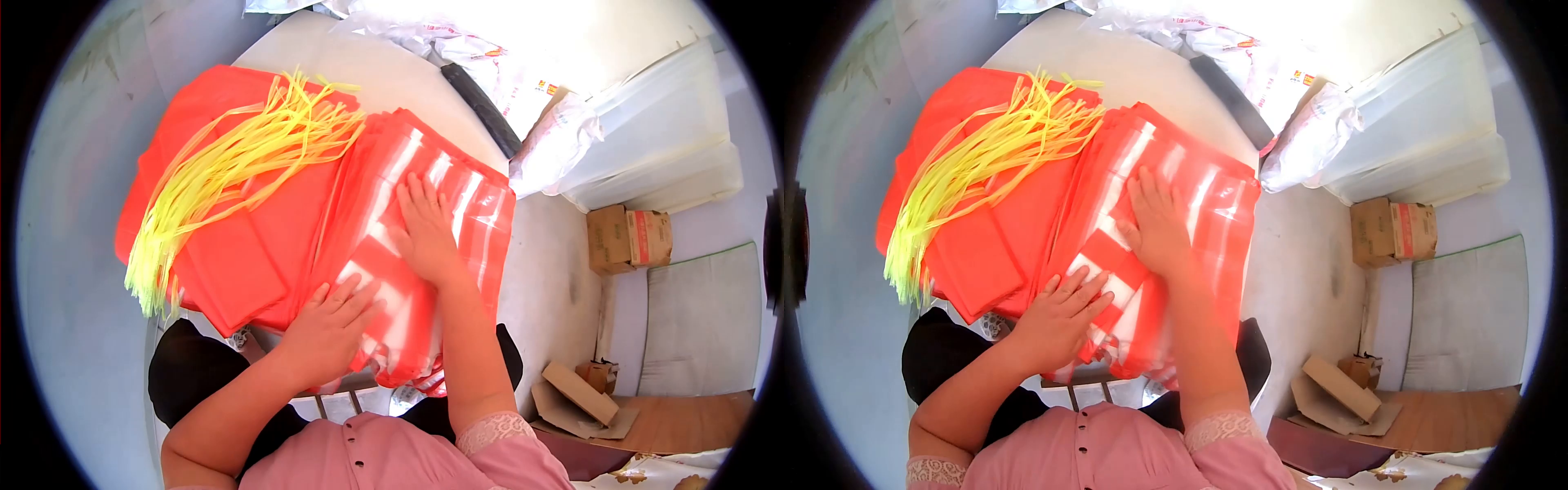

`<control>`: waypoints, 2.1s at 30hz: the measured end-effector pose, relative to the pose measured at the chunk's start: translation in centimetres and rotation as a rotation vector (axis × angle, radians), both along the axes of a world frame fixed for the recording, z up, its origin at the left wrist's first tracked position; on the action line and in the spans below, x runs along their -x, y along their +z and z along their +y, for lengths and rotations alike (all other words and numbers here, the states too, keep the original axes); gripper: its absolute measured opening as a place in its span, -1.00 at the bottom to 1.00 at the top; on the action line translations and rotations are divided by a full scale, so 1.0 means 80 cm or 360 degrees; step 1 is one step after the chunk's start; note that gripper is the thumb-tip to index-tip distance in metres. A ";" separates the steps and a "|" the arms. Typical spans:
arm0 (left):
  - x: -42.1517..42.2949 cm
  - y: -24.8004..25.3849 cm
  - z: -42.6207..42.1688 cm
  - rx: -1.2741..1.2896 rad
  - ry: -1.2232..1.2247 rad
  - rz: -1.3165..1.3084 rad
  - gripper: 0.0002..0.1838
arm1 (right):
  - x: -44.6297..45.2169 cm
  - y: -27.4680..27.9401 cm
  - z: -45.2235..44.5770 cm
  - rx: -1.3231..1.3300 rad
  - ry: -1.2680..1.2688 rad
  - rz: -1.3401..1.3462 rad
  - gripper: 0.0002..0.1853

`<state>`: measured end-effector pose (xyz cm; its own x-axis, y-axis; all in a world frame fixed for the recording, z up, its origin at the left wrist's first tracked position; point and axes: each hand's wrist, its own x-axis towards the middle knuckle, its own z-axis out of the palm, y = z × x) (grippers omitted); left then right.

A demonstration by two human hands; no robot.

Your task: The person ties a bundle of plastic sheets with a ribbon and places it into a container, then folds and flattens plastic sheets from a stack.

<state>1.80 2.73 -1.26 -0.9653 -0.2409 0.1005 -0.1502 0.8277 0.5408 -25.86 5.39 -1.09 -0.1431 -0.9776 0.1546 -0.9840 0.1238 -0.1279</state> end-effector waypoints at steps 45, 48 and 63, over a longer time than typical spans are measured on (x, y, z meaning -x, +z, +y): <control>-0.066 -0.027 -0.114 0.0497 0.1438 0.0102 -0.52 | -0.137 0.038 0.067 0.0333 -0.0825 -0.1606 0.31; -0.062 -0.017 -0.108 0.0552 0.1378 0.0049 -0.54 | -0.141 0.039 0.064 0.0435 -0.0821 -0.1675 0.25; -0.013 0.042 -0.033 -0.2379 0.0585 0.0199 -0.37 | -0.161 0.072 0.099 0.0720 -0.0829 -0.3356 -0.28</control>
<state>2.82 0.11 2.11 -0.8364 -0.4065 -0.3677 -0.1097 -0.5331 0.8389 -12.94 13.30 4.68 -0.5155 -0.7631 -0.3898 0.6768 -0.0836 -0.7314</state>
